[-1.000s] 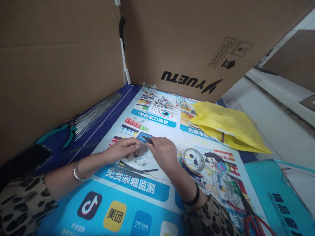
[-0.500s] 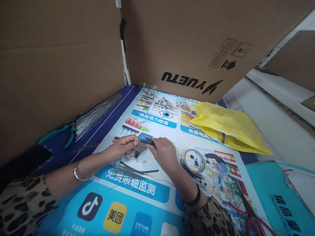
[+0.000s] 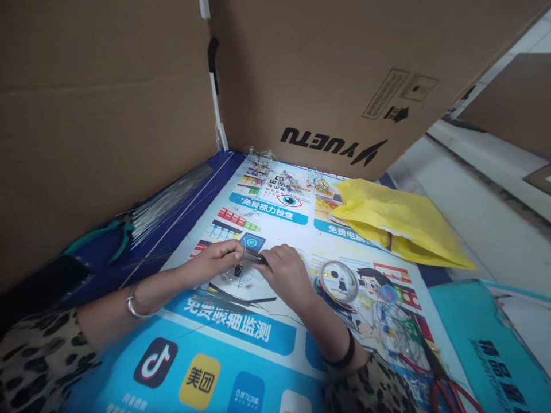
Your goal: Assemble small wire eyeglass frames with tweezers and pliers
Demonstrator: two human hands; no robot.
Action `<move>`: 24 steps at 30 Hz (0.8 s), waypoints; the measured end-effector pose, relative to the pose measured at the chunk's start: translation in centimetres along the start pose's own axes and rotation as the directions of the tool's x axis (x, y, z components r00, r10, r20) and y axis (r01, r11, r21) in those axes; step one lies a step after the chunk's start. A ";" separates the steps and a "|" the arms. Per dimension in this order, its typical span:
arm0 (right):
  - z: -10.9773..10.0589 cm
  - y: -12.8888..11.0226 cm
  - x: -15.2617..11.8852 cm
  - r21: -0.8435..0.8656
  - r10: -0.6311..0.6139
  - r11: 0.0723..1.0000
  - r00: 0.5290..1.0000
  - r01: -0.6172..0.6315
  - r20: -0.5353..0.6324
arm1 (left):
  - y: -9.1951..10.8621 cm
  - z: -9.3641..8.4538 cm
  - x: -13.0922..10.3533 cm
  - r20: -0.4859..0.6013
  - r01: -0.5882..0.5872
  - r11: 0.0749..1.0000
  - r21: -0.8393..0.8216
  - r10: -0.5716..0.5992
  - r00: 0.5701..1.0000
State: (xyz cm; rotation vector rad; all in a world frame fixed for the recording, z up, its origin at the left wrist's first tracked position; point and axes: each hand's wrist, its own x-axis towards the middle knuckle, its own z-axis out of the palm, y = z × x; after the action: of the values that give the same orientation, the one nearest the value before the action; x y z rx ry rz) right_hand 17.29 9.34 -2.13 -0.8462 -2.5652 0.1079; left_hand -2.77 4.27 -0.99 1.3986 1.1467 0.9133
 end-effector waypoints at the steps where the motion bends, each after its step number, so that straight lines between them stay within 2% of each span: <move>1: -0.2 0.0 0.0 -0.020 -0.001 1.000 1.000 0.001 0.006 | -0.1 0.0 0.0 0.006 -0.009 1.000 0.018 0.009 1.000; 6: -1.2 -0.3 0.4 -0.134 -0.050 0.989 0.998 0.055 0.037 | -0.3 -0.1 0.1 0.045 -0.035 0.997 0.064 0.033 0.998; 12: -2.1 -0.4 0.6 -0.192 -0.112 0.973 0.989 0.128 0.091 | -0.4 -0.1 0.1 0.076 -0.065 0.991 0.119 0.056 0.995; 18: -2.0 -0.5 0.5 -0.176 -0.092 0.978 0.990 0.110 0.103 | -0.5 -0.1 0.2 0.066 -0.087 0.979 0.187 0.076 0.995; 24: -1.8 -0.6 0.5 -0.147 -0.050 0.987 0.993 0.065 0.109 | -0.5 0.0 0.2 0.027 -0.044 0.980 0.196 0.040 0.999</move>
State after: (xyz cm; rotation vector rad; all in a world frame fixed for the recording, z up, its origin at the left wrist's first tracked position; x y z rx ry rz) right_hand 17.41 9.03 -0.22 -0.8398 -2.7213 -0.0612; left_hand -2.76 4.47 -1.48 1.5945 1.2202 0.8284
